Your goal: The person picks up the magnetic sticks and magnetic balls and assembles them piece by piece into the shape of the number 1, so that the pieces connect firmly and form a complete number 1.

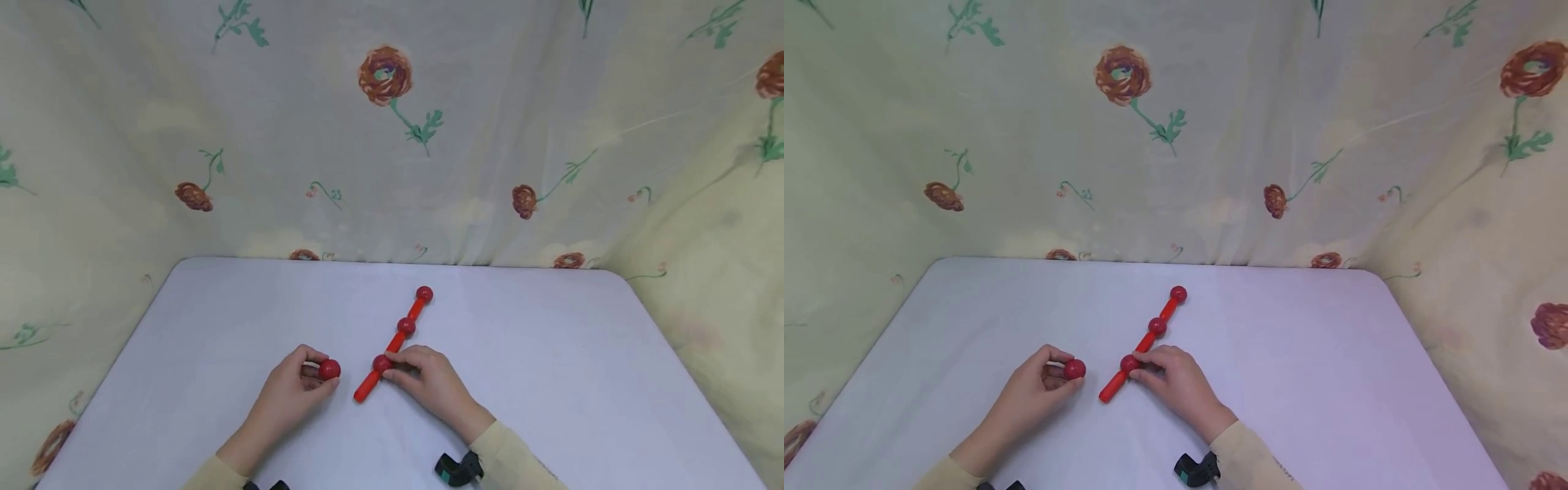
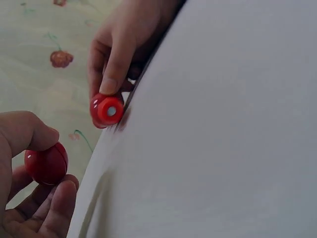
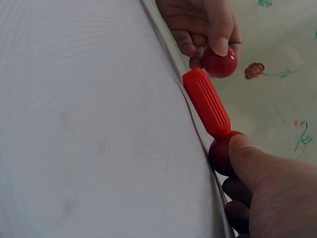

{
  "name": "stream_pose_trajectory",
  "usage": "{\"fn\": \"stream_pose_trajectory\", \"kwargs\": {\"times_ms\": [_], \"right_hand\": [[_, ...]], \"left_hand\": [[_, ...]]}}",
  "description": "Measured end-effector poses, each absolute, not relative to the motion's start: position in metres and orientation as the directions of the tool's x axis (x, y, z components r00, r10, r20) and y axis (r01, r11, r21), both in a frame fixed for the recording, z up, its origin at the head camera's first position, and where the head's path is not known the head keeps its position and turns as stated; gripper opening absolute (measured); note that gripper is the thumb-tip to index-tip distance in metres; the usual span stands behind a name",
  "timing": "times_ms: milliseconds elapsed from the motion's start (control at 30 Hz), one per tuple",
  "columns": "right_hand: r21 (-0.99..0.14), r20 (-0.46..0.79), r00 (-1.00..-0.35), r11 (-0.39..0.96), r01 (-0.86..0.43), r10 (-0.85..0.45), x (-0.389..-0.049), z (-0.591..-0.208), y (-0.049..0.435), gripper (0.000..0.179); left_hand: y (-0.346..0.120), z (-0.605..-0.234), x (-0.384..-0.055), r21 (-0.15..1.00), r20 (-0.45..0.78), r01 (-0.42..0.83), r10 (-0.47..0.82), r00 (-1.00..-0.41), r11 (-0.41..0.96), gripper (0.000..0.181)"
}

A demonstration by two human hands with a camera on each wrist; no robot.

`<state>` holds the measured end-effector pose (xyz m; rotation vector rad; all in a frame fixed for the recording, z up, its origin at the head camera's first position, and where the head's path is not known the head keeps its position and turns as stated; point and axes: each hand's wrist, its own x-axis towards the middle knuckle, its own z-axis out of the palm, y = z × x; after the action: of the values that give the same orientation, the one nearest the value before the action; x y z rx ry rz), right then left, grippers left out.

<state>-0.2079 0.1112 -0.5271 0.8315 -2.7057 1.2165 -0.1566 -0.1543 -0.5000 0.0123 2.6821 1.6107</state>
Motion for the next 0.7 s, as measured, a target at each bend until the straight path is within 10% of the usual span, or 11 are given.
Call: {"fn": "stream_pose_trajectory", "kwargs": {"times_ms": [700], "right_hand": [[-0.675, 0.262, -0.851, 0.544, -0.498, -0.455, -0.208, -0.525, 0.111, 0.037]], "left_hand": [[-0.157, -0.518, -0.136, 0.736, 0.202, 0.254, 0.154, -0.967, 0.628, 0.030]]}}
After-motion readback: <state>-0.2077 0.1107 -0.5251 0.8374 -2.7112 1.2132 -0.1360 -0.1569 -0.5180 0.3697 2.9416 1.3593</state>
